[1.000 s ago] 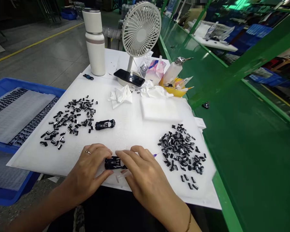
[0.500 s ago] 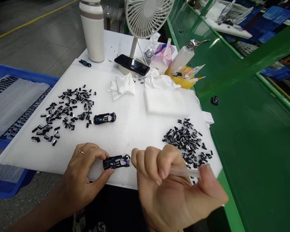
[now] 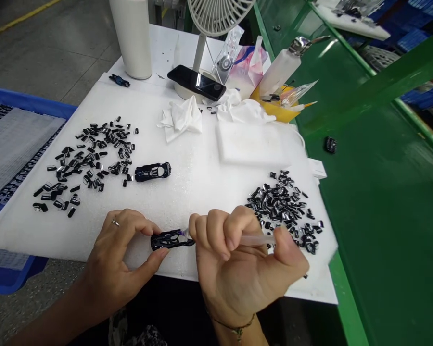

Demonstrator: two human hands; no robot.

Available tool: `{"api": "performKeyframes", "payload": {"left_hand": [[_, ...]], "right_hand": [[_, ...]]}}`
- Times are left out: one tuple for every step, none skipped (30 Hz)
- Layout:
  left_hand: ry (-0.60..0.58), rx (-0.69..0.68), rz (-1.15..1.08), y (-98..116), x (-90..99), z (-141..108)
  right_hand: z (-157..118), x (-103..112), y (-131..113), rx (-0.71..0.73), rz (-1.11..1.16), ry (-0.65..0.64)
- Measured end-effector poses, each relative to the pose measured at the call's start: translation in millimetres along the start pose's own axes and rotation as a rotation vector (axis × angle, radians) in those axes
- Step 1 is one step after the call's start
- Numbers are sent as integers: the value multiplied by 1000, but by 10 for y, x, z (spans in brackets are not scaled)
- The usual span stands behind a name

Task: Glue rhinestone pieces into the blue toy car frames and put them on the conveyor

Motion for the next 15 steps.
{"api": "performKeyframes", "payload": {"left_hand": [[3, -3, -3, -1, 0, 2], [4, -6, -5, -3, -1, 3], [5, -6, -6, -5, -2, 4], [6, -8, -6, -6, -3, 4], [4, -9, -6, -7, -4, 3], [4, -13, -5, -6, -3, 1], [6, -17, -4, -6, -1, -1], [8, -20, -2, -5, 1, -4], [10, -24, -3, -4, 3, -6], [11, -25, -4, -3, 5, -9], [13, -25, -5, -4, 7, -10], [15, -25, -6, -5, 8, -9], [16, -24, -6, -6, 7, -8], [15, -25, -7, -7, 5, -6], [13, -27, -7, -7, 2, -4]], "right_hand": [[4, 2, 4, 1, -2, 1], [6, 2, 6, 4, -6, 2], [7, 1, 7, 7, -10, 2], [5, 0, 5, 12, -14, 4], [2, -1, 2, 17, -16, 4], [-2, -2, 0, 21, -17, 4], [-6, -2, -2, 23, -19, 3], [-11, -1, -4, 27, -20, 4], [-15, 2, -6, 32, -21, 5], [-18, 6, -8, 38, -22, 5], [-20, 10, -8, 42, -24, 5], [-22, 14, -9, 48, -28, 4], [-24, 19, -12, 57, -34, 2], [-25, 22, -16, 66, -41, -1], [-27, 23, -20, 73, -49, -6]]}}
Point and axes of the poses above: each hand's wrist, its own z-axis towards the middle knuckle, its own x-axis out of the back of the hand, y = z × x, the point moved 4 cm from there along z, towards the middle knuckle, and after that the axes turned 5 degrees about y, right-handed, at the moved point
